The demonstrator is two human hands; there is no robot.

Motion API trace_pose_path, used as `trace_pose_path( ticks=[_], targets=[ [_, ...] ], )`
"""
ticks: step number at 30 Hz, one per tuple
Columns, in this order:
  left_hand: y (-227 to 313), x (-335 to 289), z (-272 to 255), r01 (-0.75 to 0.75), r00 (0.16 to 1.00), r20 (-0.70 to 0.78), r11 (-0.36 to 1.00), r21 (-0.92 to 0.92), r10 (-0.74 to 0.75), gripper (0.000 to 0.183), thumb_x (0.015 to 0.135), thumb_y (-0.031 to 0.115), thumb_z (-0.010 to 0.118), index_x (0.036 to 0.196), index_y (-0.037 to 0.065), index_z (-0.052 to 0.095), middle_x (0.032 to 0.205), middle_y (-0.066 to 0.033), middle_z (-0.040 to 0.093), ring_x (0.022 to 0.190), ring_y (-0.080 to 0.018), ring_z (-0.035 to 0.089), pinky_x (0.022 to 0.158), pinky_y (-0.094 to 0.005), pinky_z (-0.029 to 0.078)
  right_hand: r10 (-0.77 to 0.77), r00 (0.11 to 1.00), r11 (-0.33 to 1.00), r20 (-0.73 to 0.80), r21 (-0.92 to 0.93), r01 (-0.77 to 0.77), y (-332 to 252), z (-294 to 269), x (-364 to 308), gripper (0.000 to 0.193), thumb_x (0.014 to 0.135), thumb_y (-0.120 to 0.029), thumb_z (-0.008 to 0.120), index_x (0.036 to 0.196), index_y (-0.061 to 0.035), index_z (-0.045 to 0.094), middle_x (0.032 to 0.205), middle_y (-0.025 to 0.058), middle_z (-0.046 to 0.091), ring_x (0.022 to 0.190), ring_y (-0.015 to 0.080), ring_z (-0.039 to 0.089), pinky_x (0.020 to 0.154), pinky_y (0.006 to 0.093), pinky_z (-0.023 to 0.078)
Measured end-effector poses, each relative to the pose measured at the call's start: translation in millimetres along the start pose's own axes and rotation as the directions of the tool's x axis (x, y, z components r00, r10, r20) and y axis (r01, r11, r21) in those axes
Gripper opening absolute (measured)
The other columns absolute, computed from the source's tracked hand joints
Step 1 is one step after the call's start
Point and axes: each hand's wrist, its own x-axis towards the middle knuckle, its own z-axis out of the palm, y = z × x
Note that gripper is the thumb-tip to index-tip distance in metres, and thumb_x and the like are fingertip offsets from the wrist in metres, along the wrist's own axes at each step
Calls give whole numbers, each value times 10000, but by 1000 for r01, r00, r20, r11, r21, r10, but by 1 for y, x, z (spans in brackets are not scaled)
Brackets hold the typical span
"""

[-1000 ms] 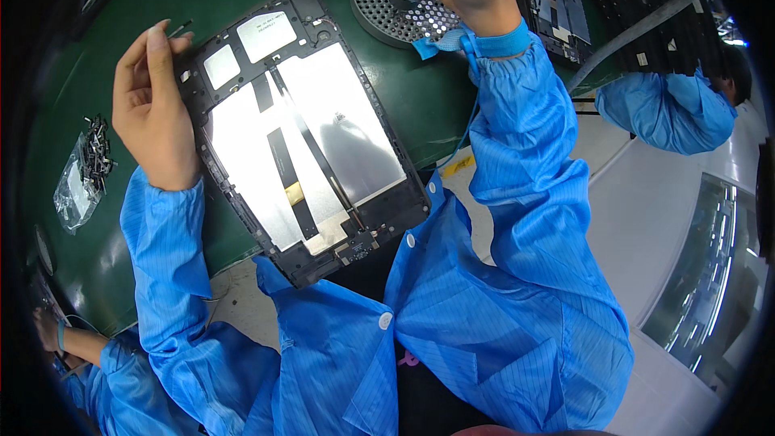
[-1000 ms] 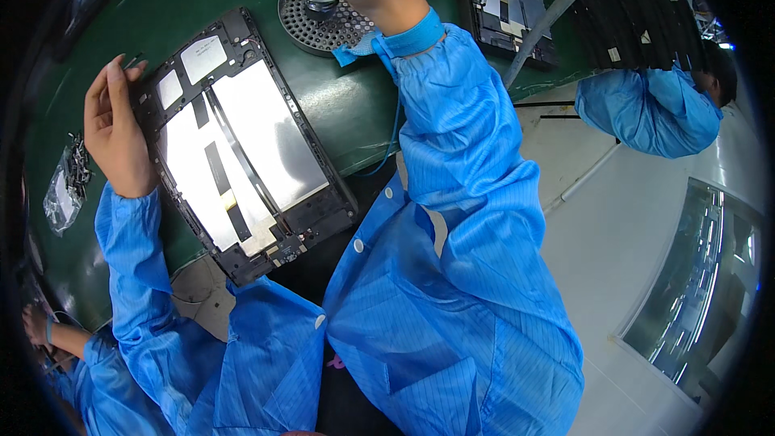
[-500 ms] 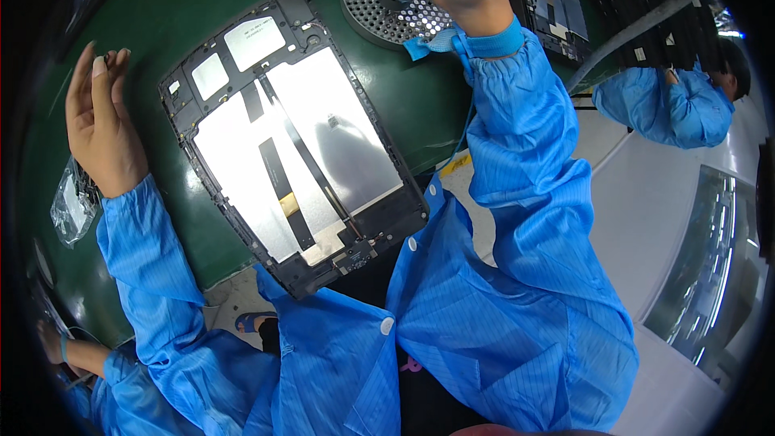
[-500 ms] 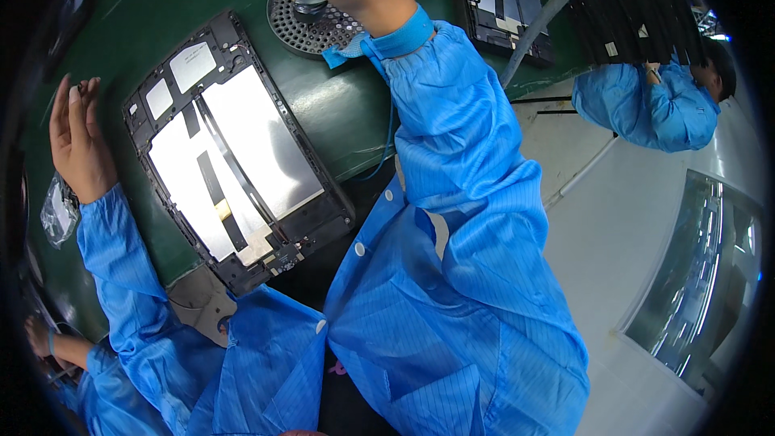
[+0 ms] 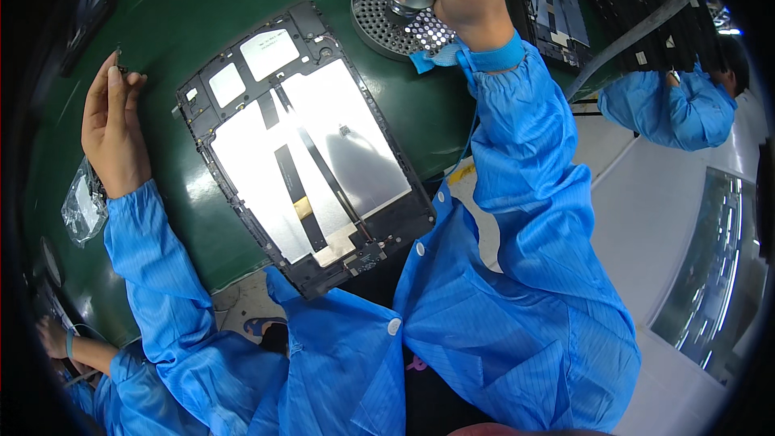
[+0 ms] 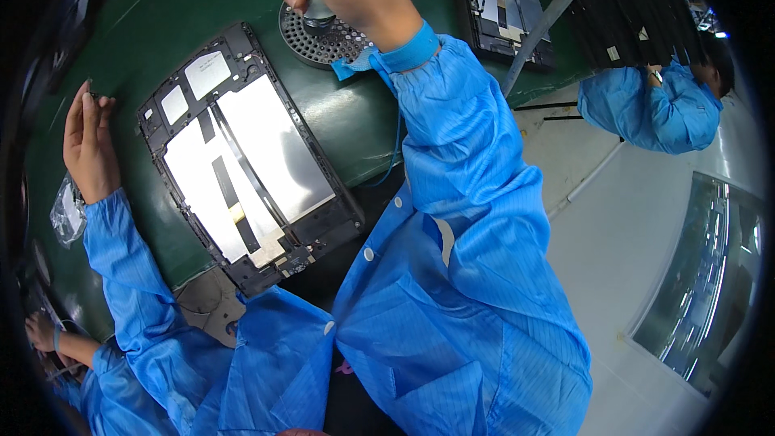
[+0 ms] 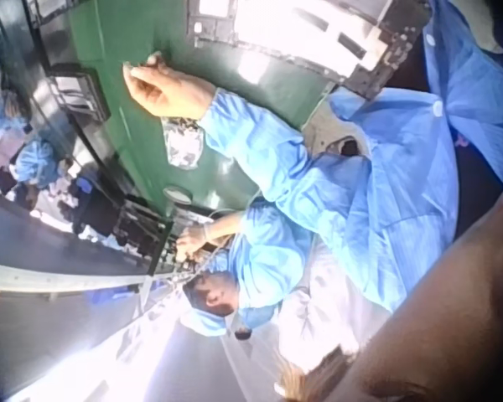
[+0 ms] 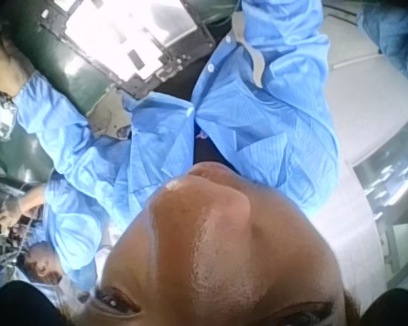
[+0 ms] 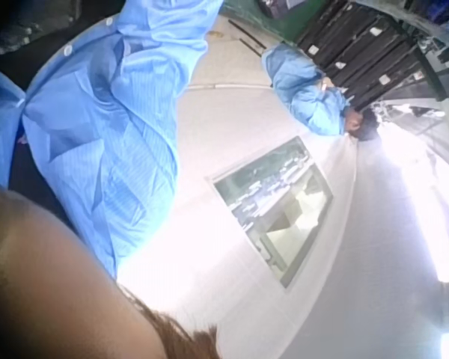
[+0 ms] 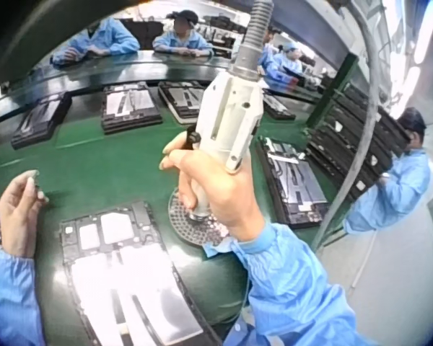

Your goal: Assembling internal components of a tablet using an electric screwdriver on a factory production line.

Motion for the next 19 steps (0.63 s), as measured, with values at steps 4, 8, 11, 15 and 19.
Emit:
trace_pose_path(
  ticks=[4, 8, 11, 15, 19],
  targets=[
    [0, 1, -7, 24, 999, 47, 997, 68, -27, 354, 1011, 151, 623, 1307, -42, 606, 1147, -109, 660, 1009, -155, 639, 980, -322, 509, 24, 999, 1000, -36, 8, -24, -6, 3, -1, 178, 884, -63, 610, 980, 79, 657, 732, 110, 670, 436, 124, 530, 432, 261, 433],
    [2, -2, -18, 105, 982, 150, 990, 92, -118, 326, 988, 152, 654, 1252, -39, 652, 1139, -91, 671, 1003, -143, 622, 918, -285, 497, -2, 1000, 1000, -12, -1, 2, -4, -1, 0, 220, 885, -97, 601, 987, 95, 637, 708, 114, 655, 433, 126, 522, 432, 259, 432],
    [13, -6, -17, 16, 947, 304, 964, 267, -100, 235, 956, 134, 683, 1131, -17, 719, 1071, -60, 692, 949, -125, 617, 865, -260, 485, 22, 1000, 1000, -12, 15, -22, -6, 2, 3, 257, 907, -138, 570, 985, 104, 611, 634, 111, 616, 426, 136, 516, 439, 257, 437],
    [20, -9, -7, -44, 893, 443, 963, 265, -81, 194, 924, 135, 711, 1017, -34, 739, 1099, -65, 684, 999, -138, 610, 900, -249, 452, 42, 997, 996, 60, 73, -46, -13, 21, 14, 286, 923, -181, 524, 931, 97, 590, 625, 121, 599, 399, 154, 502, 381, 271, 425],
    [27, -3, -15, -37, 872, 478, 956, 290, -111, 170, 888, 155, 751, 958, 1, 767, 1097, -92, 692, 1018, -175, 619, 952, -276, 434, -48, 967, 978, 252, 210, -6, -26, 61, 33, 324, 915, -215, 529, 991, 96, 580, 677, 182, 603, 374, 187, 492, 361, 280, 430]
  ],
)
